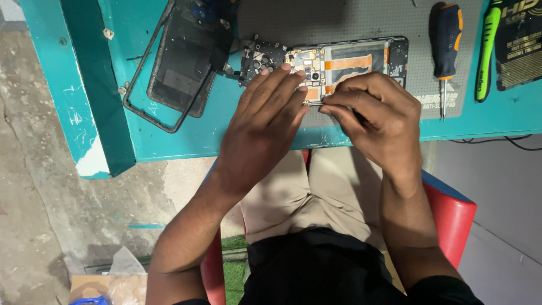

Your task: The person is disassembling a mobile phone using a screwdriver. They remove small screws and lift internal components from the device frame by hand.

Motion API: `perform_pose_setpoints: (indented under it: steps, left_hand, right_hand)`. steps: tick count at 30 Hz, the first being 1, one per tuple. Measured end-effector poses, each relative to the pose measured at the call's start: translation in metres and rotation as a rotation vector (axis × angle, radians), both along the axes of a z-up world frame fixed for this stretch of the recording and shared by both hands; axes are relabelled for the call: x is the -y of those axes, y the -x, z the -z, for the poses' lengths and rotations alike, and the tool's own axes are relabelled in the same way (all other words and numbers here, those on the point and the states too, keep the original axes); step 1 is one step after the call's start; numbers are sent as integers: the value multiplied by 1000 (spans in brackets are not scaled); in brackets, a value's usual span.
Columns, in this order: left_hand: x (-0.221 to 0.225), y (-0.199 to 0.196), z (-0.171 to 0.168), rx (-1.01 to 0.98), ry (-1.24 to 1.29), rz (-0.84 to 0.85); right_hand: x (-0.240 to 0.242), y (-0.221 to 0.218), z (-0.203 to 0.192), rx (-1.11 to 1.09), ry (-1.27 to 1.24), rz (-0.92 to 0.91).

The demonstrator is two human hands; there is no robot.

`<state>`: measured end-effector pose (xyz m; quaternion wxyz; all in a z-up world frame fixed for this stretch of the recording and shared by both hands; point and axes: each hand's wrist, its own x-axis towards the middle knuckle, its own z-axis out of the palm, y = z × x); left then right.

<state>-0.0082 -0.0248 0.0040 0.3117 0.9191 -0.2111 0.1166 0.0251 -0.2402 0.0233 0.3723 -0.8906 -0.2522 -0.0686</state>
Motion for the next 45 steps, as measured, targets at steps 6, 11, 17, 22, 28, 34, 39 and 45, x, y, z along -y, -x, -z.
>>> perform_pose_setpoints:
  steps: [6, 11, 17, 22, 28, 34, 39, 45]
  left_hand:
    - [1, 0, 0, 6, 31, -11]
    - [-1, -1, -2, -9, 43, -14]
    - [0, -2, -4, -17, 55, -10]
    - [-2, -2, -5, -41, 63, 1]
    - [-1, -3, -3, -33, 55, 8]
    - [-5, -1, -5, -72, 122, -19]
    - [-7, -2, -4, -50, 107, -42]
    - [-9, -1, 0, -36, 55, -94]
  right_hand:
    - [0, -1, -2, -63, -59, 16]
    - [-3, -5, -7, -209, -99, 68]
    - [-2, -12, -11, -280, -101, 55]
    - [-1, -6, -4, -170, -103, 10]
    - [1, -8, -3, -109, -41, -10]
    - [0, -7, -3, -37, 20, -7]
    - [0, -4, -2, 15, 18, -12]
    - [-3, -1, -1, 50, 27, -10]
